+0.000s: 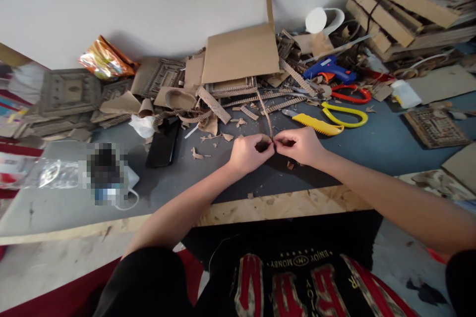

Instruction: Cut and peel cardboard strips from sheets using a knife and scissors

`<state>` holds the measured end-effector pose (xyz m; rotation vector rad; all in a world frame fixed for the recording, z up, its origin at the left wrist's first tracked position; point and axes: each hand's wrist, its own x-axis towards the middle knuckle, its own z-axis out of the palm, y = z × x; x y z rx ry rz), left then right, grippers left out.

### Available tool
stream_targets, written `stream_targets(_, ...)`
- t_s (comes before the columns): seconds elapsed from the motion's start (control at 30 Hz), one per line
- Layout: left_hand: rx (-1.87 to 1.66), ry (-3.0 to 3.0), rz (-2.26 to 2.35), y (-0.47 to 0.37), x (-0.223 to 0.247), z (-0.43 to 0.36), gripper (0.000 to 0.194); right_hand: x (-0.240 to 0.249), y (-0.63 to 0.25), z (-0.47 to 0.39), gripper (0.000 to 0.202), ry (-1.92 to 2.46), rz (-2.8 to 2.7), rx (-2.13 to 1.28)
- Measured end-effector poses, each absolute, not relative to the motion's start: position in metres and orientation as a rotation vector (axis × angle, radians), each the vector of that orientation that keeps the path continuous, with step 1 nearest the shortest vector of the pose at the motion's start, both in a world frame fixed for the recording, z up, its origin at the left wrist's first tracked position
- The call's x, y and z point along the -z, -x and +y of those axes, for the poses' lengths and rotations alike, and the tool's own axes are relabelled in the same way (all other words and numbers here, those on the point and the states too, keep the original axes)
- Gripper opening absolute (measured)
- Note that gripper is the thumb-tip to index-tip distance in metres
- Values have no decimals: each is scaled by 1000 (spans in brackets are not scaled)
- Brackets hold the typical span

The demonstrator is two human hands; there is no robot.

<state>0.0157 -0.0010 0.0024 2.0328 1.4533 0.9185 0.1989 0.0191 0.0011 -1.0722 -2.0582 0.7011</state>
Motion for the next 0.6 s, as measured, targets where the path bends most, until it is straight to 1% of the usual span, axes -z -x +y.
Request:
stream_targets(0.1,-913,-2035,1456,-15,-2,1,11,-2,-197,17,18,1053,-2104,-667)
stream_targets(0.17,-936,-2042,1424,-15,-1,3,15,-4,-195,15,18,1036,-2097,-695)
stream_targets(0.27,-982,-1996,1381,-15,0,6,15,-8,-194,14,14,1059,-2009,-823)
stream_targets(0.4,-1084,-1824,1368,-17,1,7,12,-12,-198,19,13,1139,-1711,-1042)
stream_targets(0.5,-1082,-1866,1425,-17,2,7,10,-12,-200,23,14,1192,-1606,-1194)
stream_targets(0.53,-1069,-1902,1445,-17,2,7,9,-12,-200,24,14,1205,-1641,-1198)
stream_targets(0.6,-1055,-1952,1462,-15,3,8,9,-11,-200,24,14,1219,-1767,-1099)
